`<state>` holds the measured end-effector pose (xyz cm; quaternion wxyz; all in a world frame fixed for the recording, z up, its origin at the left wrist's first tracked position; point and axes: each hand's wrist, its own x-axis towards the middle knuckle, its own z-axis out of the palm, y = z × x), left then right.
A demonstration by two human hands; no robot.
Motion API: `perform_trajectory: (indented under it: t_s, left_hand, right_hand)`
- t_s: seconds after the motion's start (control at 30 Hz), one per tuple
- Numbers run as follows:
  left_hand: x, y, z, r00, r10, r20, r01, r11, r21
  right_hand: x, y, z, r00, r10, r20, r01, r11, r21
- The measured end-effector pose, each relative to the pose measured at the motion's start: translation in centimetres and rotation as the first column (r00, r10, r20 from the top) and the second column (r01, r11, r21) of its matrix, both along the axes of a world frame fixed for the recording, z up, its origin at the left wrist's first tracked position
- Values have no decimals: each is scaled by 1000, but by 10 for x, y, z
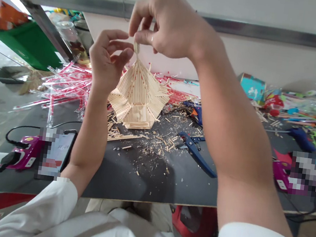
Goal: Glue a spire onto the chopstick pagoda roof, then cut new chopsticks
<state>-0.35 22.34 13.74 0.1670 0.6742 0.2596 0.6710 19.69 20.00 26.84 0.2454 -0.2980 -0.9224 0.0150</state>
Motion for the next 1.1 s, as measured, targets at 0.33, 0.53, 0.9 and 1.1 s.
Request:
perform_trajectory:
  t_s: [0.33, 0.53, 0.9, 1.1]
  left_hand:
    - [-2, 17, -9, 999, -29, -27, 29, 1000, 10]
    - [-4, 19, -10, 995, -95, -38, 96, 995, 3]
    - [-1, 22, -11, 996, -85, -32, 85, 996, -2]
    - [0, 21, -11, 998, -59, 3, 59, 998, -3]
  right_hand:
    - [-5, -7, 2, 1000, -21, 11, 21, 1000, -9]
    - [-10, -8, 2, 997, -61, 36, 60, 998, 31]
    - [-12, -8, -5, 997, -83, -2, 83, 995, 57]
    - [-14, -6, -24, 983, -88, -164, 82, 996, -45]
